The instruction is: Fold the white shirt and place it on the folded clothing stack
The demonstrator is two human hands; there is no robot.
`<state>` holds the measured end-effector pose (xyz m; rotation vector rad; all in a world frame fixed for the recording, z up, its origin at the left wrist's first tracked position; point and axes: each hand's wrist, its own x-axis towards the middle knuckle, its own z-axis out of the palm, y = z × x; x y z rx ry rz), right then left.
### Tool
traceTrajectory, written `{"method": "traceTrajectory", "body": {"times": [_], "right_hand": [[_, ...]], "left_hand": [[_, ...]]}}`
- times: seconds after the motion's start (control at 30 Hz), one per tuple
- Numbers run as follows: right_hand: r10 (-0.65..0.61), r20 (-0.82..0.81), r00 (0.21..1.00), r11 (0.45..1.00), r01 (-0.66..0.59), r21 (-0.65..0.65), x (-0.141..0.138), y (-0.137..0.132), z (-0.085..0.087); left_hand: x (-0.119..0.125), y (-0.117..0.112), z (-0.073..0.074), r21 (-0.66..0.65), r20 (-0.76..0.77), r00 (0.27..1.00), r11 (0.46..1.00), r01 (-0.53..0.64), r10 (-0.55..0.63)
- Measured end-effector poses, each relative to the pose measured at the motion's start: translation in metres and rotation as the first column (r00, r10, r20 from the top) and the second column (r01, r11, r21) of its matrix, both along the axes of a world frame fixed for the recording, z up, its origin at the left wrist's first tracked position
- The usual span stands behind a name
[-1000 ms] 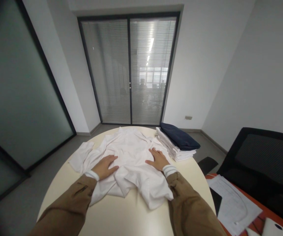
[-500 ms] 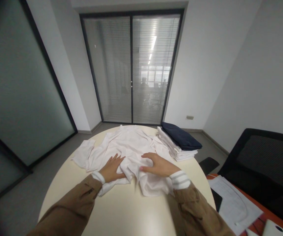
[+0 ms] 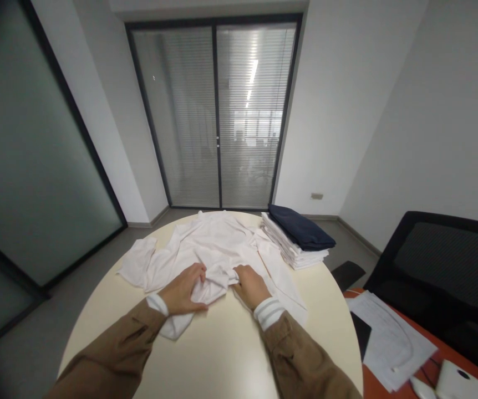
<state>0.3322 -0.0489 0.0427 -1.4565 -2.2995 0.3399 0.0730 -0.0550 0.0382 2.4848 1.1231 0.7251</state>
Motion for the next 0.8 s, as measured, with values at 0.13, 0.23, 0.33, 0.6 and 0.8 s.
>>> {"method": "traceTrajectory", "body": {"times": [0.13, 0.23, 0.33, 0.6, 0.8], "right_hand": [[-0.101, -0.156, 0.983, 0.989, 0.083, -0.118, 0.007, 0.017, -0.010], [-0.147, -0.265, 0.953, 0.983, 0.110, -0.150, 0.013, 0.026, -0.016], [-0.183, -0.331, 0.926, 0.977, 0.136, -0.162, 0.017, 0.031, -0.020], [-0.169, -0.495, 0.853, 0.986, 0.142, -0.091, 0.025, 0.040, -0.034], [-0.148, -0.506, 0.850, 0.989, 0.135, -0.062, 0.024, 0.037, -0.032]], "left_hand": [[0.006, -0.006, 0.009, 0.066, -0.029, 0.994, 0.992, 0.105, -0.103], [0.010, -0.010, 0.010, 0.098, -0.078, 0.981, 0.978, 0.184, -0.177], [0.014, -0.011, 0.007, 0.081, -0.156, 0.958, 0.964, 0.254, -0.239], [0.011, -0.009, -0.006, -0.240, -0.263, 0.930, 0.951, 0.194, -0.256], [0.017, -0.012, -0.006, -0.176, -0.190, 0.957, 0.966, 0.188, -0.221]]}}
